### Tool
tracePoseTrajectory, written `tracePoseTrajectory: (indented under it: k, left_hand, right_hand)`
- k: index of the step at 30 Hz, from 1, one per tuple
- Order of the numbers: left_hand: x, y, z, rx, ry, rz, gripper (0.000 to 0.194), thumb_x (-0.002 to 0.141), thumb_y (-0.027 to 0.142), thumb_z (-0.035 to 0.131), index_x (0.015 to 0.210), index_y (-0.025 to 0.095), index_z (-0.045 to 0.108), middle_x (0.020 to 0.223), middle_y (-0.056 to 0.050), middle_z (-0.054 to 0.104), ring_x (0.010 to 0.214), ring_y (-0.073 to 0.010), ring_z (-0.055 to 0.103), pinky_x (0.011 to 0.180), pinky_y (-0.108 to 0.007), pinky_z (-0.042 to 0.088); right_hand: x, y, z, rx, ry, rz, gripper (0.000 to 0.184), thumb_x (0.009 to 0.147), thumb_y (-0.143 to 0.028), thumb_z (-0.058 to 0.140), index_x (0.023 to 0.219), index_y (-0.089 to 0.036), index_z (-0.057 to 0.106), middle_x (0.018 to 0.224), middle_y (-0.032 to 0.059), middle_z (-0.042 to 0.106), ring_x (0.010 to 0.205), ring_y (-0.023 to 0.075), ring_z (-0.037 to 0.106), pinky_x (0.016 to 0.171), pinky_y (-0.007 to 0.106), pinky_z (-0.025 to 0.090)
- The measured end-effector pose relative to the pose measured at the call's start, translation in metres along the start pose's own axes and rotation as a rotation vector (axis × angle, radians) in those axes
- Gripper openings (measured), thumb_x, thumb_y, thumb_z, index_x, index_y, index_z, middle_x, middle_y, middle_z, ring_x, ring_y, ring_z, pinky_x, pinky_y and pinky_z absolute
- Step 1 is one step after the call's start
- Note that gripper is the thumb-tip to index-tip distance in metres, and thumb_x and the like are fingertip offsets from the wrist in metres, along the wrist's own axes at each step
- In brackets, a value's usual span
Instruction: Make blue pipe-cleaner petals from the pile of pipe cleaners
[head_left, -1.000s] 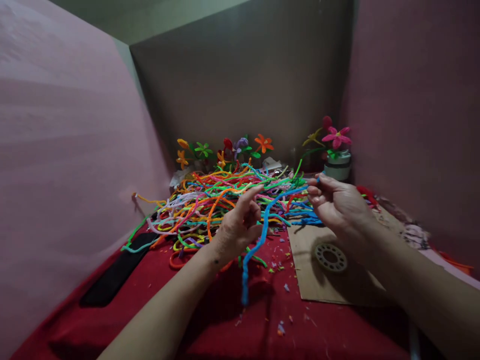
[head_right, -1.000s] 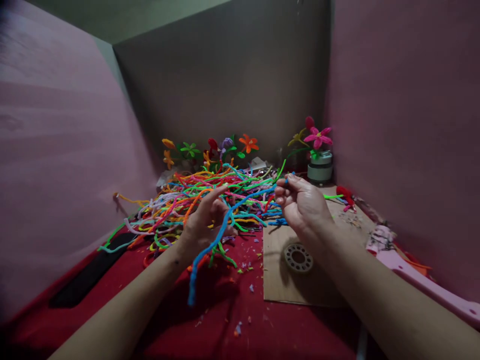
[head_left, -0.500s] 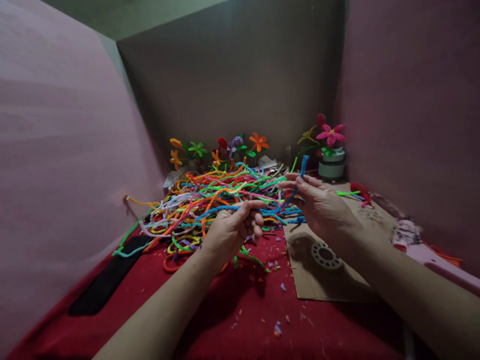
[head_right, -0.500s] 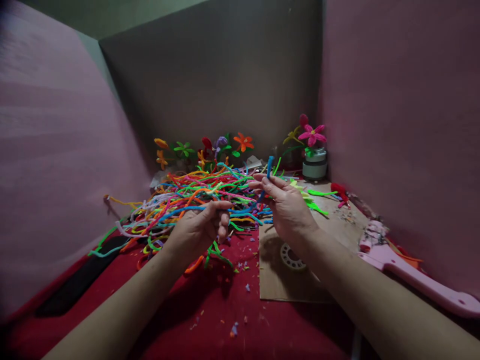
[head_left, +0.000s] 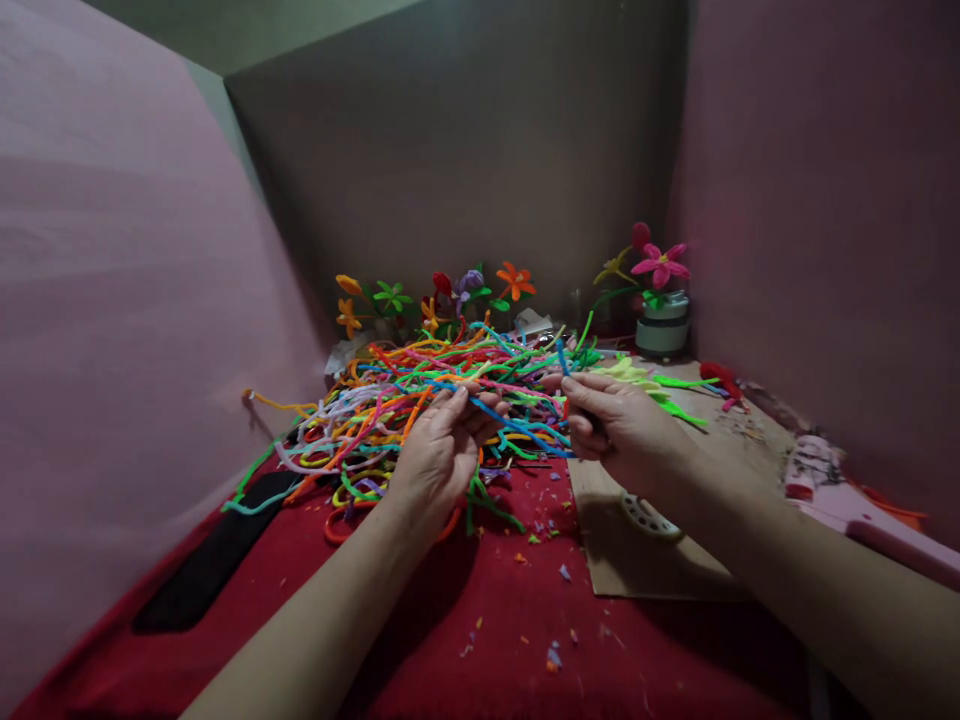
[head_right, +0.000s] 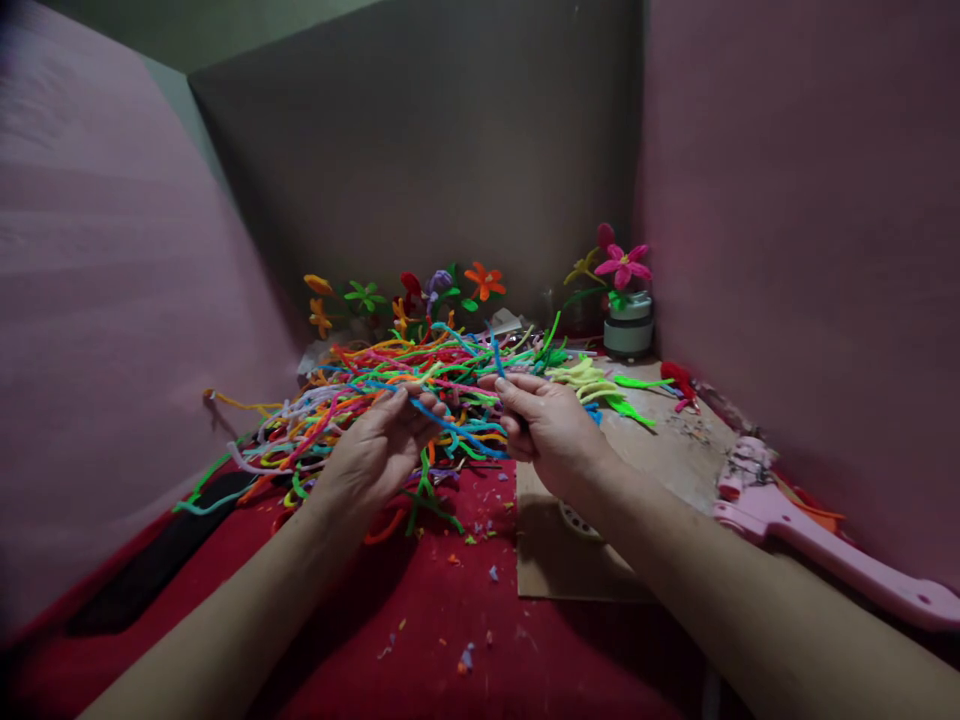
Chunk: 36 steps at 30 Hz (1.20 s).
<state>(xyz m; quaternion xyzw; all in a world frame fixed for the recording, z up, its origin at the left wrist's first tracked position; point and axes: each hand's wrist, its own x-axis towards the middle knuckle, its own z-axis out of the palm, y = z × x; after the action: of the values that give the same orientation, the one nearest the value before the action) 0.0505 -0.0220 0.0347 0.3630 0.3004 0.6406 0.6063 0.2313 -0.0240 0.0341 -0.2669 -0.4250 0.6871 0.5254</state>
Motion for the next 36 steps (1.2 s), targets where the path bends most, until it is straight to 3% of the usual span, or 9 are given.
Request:
tracePoseTrajectory:
  k: [5,9,13,18,23,27,30,36]
  left_hand:
    - [-0.01,0.002,0.009,0.056,-0.162,0.026,0.01,0.083,0.021,0.052,0.082,0.014,0.059,0.053,0.004,0.046,0.045,-0.0074,0.046,0.047,-0.022,0.044]
    - [-0.021,0.0,0.017,0.158,-0.173,-0.016,0.013,0.082,0.026,0.055,0.085,0.014,0.058,0.05,0.007,0.037,0.041,-0.0056,0.033,0.042,-0.021,0.038]
    - [-0.027,-0.004,0.02,0.241,-0.201,-0.111,0.017,0.08,0.031,0.057,0.082,0.014,0.058,0.048,0.01,0.023,0.04,-0.003,0.019,0.041,-0.018,0.03]
    - [-0.025,-0.009,0.016,0.316,-0.203,-0.079,0.018,0.079,0.032,0.059,0.08,0.013,0.061,0.047,0.008,0.032,0.042,-0.0036,0.03,0.043,-0.017,0.029]
    - [-0.015,-0.008,0.012,0.132,-0.098,0.055,0.014,0.073,0.027,0.066,0.073,0.014,0.063,0.056,0.003,0.051,0.05,-0.0068,0.048,0.05,-0.019,0.04]
    - [-0.012,-0.003,0.014,0.001,-0.056,0.071,0.015,0.076,0.027,0.063,0.07,0.013,0.061,0.075,-0.003,0.064,0.069,-0.0122,0.06,0.067,-0.025,0.048]
    - [-0.011,0.001,0.014,-0.098,-0.061,0.043,0.019,0.081,0.03,0.057,0.07,0.015,0.057,0.068,-0.001,0.06,0.066,-0.0125,0.059,0.072,-0.031,0.049]
    - [-0.009,0.007,0.013,-0.223,-0.033,-0.037,0.021,0.087,0.026,0.046,0.071,0.015,0.052,0.056,0.004,0.044,0.049,-0.0064,0.044,0.057,-0.022,0.044]
  right_hand:
    - [-0.005,0.007,0.005,-0.152,-0.033,0.091,0.019,0.074,-0.03,0.061,0.084,-0.014,0.061,0.044,-0.0074,0.04,0.034,0.0031,0.027,0.037,0.02,0.016]
    - [-0.008,0.014,0.009,-0.369,-0.087,0.055,0.023,0.075,-0.034,0.059,0.064,-0.015,0.055,0.046,-0.0055,0.043,0.035,0.0042,0.035,0.036,0.02,0.021]
    - [-0.012,0.015,0.015,-0.466,-0.098,0.073,0.027,0.077,-0.035,0.056,0.06,-0.015,0.052,0.045,-0.0052,0.044,0.036,0.0044,0.033,0.037,0.021,0.02]
    - [-0.014,0.014,0.017,-0.472,-0.112,0.083,0.015,0.074,-0.028,0.058,0.068,-0.014,0.06,0.05,-0.0041,0.048,0.042,0.0059,0.036,0.042,0.022,0.025]
    - [-0.011,0.016,0.016,-0.534,-0.116,-0.075,0.009,0.07,-0.024,0.062,0.068,-0.016,0.065,0.063,-0.0007,0.059,0.061,0.0112,0.048,0.061,0.026,0.036]
    - [-0.01,0.017,0.016,-0.524,-0.138,-0.05,0.015,0.073,-0.024,0.058,0.061,-0.015,0.061,0.061,0.0001,0.06,0.061,0.0114,0.051,0.065,0.027,0.037]
    - [-0.01,0.02,0.017,-0.503,-0.185,0.014,0.014,0.072,-0.025,0.061,0.063,-0.014,0.06,0.06,-0.0001,0.058,0.059,0.0108,0.051,0.063,0.026,0.038]
    - [-0.008,0.03,0.013,-0.35,-0.123,0.069,0.01,0.069,-0.023,0.064,0.071,-0.014,0.06,0.06,-0.0009,0.056,0.052,0.0085,0.048,0.055,0.025,0.037]
